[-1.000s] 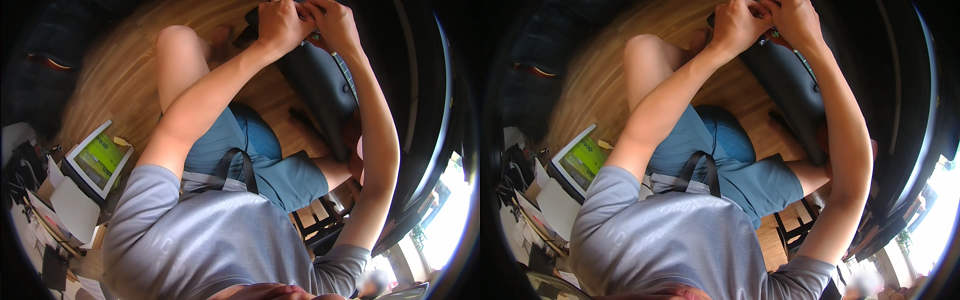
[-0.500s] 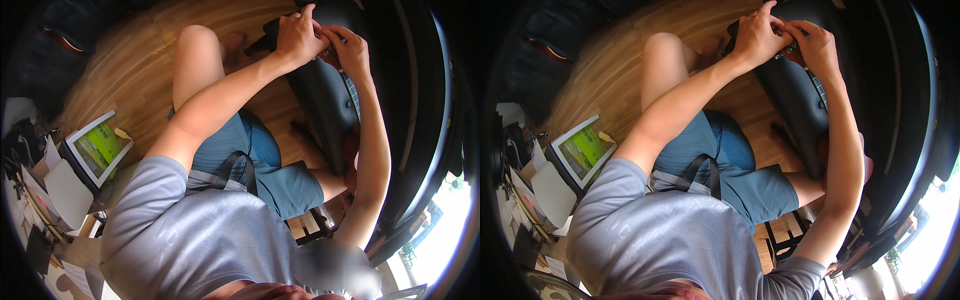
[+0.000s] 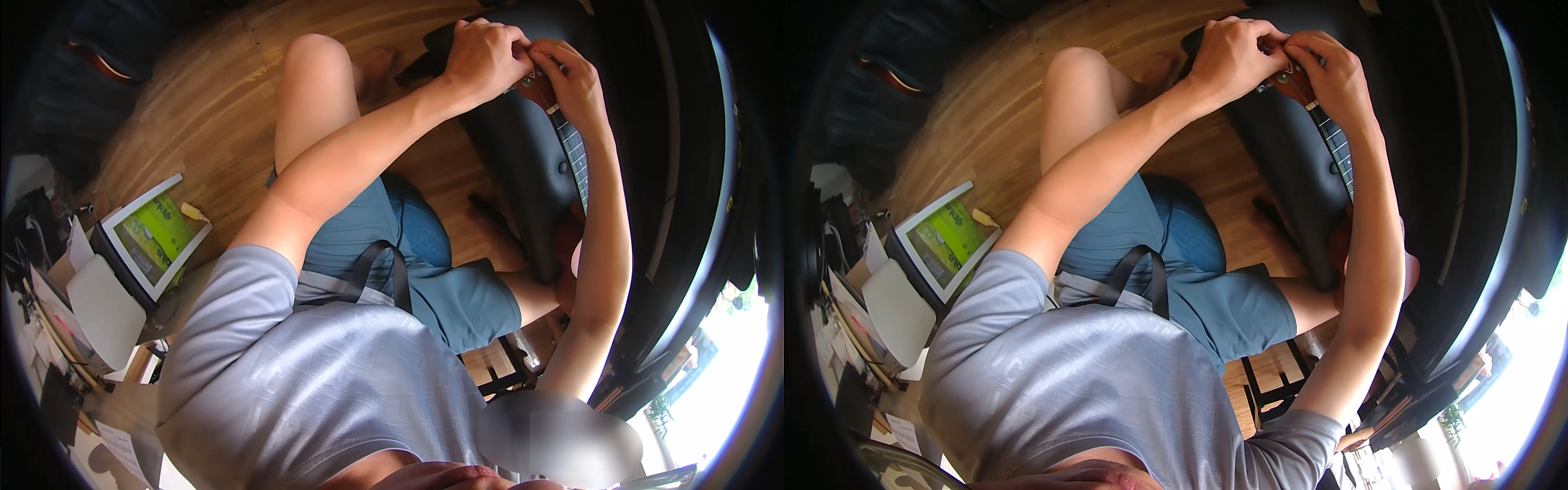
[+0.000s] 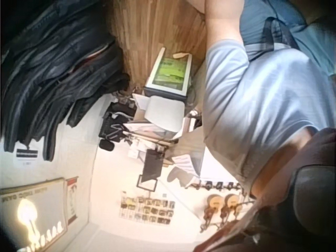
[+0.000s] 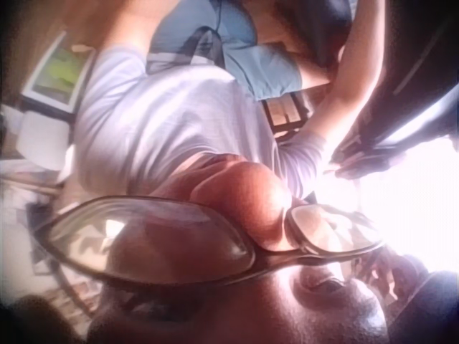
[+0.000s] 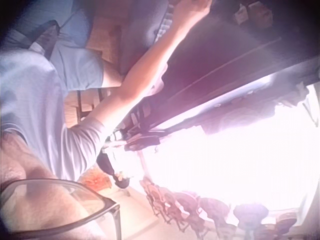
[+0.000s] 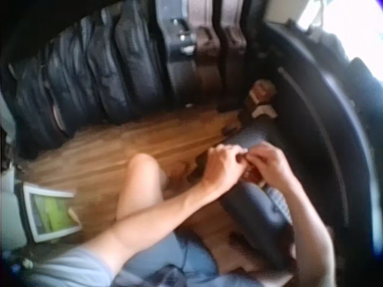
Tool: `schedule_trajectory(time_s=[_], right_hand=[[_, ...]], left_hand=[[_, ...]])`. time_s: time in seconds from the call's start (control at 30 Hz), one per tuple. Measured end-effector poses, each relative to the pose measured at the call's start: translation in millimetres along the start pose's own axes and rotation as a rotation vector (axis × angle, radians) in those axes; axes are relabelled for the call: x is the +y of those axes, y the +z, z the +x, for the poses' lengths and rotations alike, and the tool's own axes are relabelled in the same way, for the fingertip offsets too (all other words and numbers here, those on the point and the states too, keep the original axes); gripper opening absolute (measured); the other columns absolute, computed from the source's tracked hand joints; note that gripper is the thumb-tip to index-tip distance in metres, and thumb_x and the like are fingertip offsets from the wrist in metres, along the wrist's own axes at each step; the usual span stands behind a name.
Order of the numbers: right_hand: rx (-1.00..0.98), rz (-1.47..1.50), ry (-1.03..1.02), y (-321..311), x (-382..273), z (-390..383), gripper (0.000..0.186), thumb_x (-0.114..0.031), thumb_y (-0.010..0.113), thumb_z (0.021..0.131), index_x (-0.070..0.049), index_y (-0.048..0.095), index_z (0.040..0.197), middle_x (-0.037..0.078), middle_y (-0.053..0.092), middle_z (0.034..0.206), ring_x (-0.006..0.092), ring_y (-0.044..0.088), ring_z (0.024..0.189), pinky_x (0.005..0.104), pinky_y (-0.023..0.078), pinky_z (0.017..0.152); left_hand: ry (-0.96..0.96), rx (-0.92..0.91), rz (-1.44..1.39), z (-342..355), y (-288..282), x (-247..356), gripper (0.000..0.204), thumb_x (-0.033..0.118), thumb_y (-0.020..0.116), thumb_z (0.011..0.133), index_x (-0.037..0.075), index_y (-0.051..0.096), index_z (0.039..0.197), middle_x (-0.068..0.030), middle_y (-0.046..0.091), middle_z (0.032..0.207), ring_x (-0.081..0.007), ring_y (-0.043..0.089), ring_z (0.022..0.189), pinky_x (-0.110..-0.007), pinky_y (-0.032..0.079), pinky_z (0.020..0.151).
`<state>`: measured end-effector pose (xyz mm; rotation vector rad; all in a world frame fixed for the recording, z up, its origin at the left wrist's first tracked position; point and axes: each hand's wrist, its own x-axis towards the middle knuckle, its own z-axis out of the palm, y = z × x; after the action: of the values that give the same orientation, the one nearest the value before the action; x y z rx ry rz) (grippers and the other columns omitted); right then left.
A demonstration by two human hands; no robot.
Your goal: The person threads a new string through the tuning peg of a guitar headstock and winds it around the peg to secure it. The person repeats this process for multiple strings, winding each one by hand.
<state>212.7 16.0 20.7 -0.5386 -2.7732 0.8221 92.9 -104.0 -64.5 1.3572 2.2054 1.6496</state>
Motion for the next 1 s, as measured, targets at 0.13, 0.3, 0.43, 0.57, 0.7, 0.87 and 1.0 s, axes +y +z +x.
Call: schedule_trajectory(time_s=[0.13, 0.3, 0.43, 0.57, 0.7, 0.87, 1.0], right_hand=[[-0.017, -0.088, 0.003, -6, -4, -1, 0.02, -0.015, 0.067, 0.097, -0.004, 0.076, 0.109, 0.011, 0.072, 0.101, 0.0267, 0.071, 0.094, 0.0334, 0.054, 0.086], [-0.008, -0.098, 0.13, -6, -11, -3, 0.024, -0.023, 0.072, 0.094, -0.005, 0.079, 0.107, 0.01, 0.071, 0.082, 0.0243, 0.071, 0.077, 0.035, 0.055, 0.074], [0.018, -0.089, 0.241, -5, -9, -2, 0.028, -0.031, 0.076, 0.089, -0.005, 0.078, 0.096, 0.008, 0.064, 0.064, 0.0179, 0.064, 0.062, 0.0327, 0.051, 0.062], [0.055, 0.003, 0.348, -1, 14, 0, 0.035, -0.034, 0.079, 0.086, -0.002, 0.068, 0.076, 0.005, 0.056, 0.058, 0.0125, 0.052, 0.055, 0.0299, 0.044, 0.055], [0.004, 0.085, 0.429, 3, 14, 4, 0.045, -0.031, 0.078, 0.092, -0.005, 0.052, 0.066, -0.004, 0.048, 0.061, 0.0047, 0.042, 0.059, 0.0279, 0.037, 0.053], [0.026, 0.215, 0.496, 5, 27, 5, 0.056, -0.035, 0.08, 0.091, -0.007, 0.04, 0.064, -0.005, 0.035, 0.06, 0.0061, 0.034, 0.059, 0.0318, 0.033, 0.052], [0.102, 0.324, 0.496, 14, 21, 9, 0.033, -0.013, 0.075, 0.093, -0.005, 0.058, 0.065, 0.004, 0.054, 0.059, 0.0134, 0.049, 0.053, 0.036, 0.043, 0.05]], left_hand=[[-0.008, -0.002, -0.013, 2, -6, 4, 0.023, 0.028, 0.075, 0.079, 0.011, 0.08, 0.094, -0.005, 0.076, 0.079, -0.0254, 0.072, 0.078, -0.041, 0.053, 0.083], [-0.065, -0.052, -0.094, 4, -10, 4, 0.023, 0.027, 0.074, 0.08, 0.011, 0.081, 0.095, -0.006, 0.077, 0.079, -0.0257, 0.072, 0.077, -0.04, 0.052, 0.085], [-0.137, -0.135, -0.128, 7, -17, 7, 0.028, 0.026, 0.072, 0.082, 0.008, 0.078, 0.101, -0.0092, 0.077, 0.086, -0.0296, 0.071, 0.089, -0.044, 0.05, 0.09], [-0.096, -0.072, -0.148, 13, -29, 19, 0.015, 0.016, 0.071, 0.083, 0.004, 0.077, 0.087, -0.0215, 0.074, 0.086, -0.0374, 0.074, 0.083, -0.045, 0.058, 0.08], [-0.155, -0.121, -0.167, 15, -33, 19, 0.018, 0.017, 0.07, 0.083, 0.003, 0.077, 0.092, -0.0215, 0.074, 0.088, -0.0377, 0.074, 0.086, -0.043, 0.059, 0.081], [-0.197, -0.144, -0.154, 15, -34, 22, 0.021, 0.019, 0.071, 0.083, 0.004, 0.078, 0.096, -0.0229, 0.074, 0.092, -0.0385, 0.074, 0.088, -0.043, 0.058, 0.08], [-0.241, -0.169, -0.139, 15, -38, 27, 0.022, 0.019, 0.071, 0.082, 0.005, 0.078, 0.097, -0.0232, 0.074, 0.092, -0.0389, 0.074, 0.089, -0.043, 0.058, 0.081]])
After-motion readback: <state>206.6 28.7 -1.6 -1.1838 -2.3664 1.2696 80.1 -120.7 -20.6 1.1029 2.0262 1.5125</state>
